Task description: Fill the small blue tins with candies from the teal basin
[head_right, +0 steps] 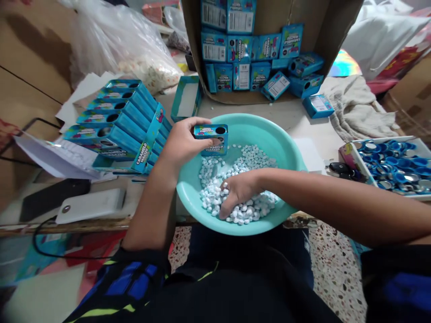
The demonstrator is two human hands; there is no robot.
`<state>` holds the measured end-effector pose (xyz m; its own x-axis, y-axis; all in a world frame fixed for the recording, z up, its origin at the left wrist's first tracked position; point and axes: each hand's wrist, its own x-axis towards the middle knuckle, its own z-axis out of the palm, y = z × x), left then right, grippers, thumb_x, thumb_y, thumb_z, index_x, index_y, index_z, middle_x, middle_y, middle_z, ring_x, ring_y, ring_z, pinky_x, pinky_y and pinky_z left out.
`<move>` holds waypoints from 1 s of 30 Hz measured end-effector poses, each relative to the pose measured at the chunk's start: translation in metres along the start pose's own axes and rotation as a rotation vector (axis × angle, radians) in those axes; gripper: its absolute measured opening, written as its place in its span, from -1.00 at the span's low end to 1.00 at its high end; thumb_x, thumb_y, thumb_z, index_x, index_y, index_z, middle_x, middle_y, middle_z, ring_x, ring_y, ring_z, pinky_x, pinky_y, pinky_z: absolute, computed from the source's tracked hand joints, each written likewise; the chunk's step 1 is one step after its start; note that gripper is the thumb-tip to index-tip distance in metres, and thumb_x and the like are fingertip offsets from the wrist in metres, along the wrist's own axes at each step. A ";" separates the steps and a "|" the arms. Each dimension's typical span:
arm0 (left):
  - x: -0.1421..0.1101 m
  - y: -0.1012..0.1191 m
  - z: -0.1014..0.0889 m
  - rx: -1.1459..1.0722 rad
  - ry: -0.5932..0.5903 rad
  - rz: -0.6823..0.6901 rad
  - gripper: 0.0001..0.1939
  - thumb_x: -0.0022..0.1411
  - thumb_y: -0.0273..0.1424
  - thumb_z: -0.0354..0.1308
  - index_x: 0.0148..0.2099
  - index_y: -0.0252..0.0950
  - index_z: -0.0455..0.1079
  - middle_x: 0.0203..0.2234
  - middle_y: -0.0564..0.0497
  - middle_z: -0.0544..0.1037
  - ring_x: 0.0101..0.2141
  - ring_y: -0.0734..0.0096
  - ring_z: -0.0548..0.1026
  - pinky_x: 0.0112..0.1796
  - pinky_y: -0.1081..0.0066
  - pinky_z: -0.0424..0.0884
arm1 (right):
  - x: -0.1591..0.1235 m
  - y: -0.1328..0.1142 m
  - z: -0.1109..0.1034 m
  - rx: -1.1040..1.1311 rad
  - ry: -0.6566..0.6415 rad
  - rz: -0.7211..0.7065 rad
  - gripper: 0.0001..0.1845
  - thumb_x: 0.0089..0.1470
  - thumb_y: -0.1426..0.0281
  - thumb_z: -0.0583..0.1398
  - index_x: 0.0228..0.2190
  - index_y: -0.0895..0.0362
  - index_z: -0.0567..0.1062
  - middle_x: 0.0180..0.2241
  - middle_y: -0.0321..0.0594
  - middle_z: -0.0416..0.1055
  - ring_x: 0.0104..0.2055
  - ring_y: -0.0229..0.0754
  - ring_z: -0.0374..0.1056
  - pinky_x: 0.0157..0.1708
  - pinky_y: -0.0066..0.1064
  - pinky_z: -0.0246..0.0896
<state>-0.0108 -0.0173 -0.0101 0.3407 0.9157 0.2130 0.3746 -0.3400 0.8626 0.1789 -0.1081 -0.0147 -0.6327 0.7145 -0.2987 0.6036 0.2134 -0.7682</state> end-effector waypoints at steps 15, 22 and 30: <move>-0.016 0.025 0.004 0.216 -0.525 0.170 -0.61 0.06 -0.23 0.45 -0.08 -0.19 0.50 -0.17 -0.03 0.65 -0.15 0.05 0.60 -0.18 0.21 0.46 | 0.019 0.006 -0.041 0.499 0.804 -0.129 -0.56 0.18 -0.11 0.16 -0.18 -0.04 0.37 -0.37 -0.24 0.39 -0.33 -0.10 0.40 -0.35 -0.21 0.39; -0.015 0.026 0.007 0.136 -0.468 0.197 -0.58 0.09 -0.21 0.46 -0.03 -0.20 0.51 -0.11 -0.06 0.66 -0.09 0.00 0.60 -0.09 0.14 0.50 | 0.016 0.001 -0.041 0.605 0.857 -0.080 -0.66 0.25 -0.01 0.11 -0.21 0.00 0.30 -0.25 -0.14 0.43 -0.12 0.02 0.49 -0.16 -0.11 0.45; -0.018 0.028 0.010 0.026 -0.331 0.214 -0.59 0.02 -0.25 0.54 -0.09 -0.18 0.57 -0.21 -0.01 0.65 -0.10 -0.06 0.61 -0.06 0.04 0.52 | 0.005 -0.001 -0.040 0.182 0.844 -0.158 -0.34 0.38 -0.18 -0.10 -0.04 0.02 0.53 -0.24 -0.10 0.49 -0.02 0.06 0.49 -0.05 -0.06 0.43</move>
<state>0.0020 -0.0458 0.0055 0.6712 0.7067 0.2239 0.2853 -0.5250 0.8018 0.1945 -0.0776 0.0069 -0.0888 0.9551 0.2826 0.4072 0.2938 -0.8648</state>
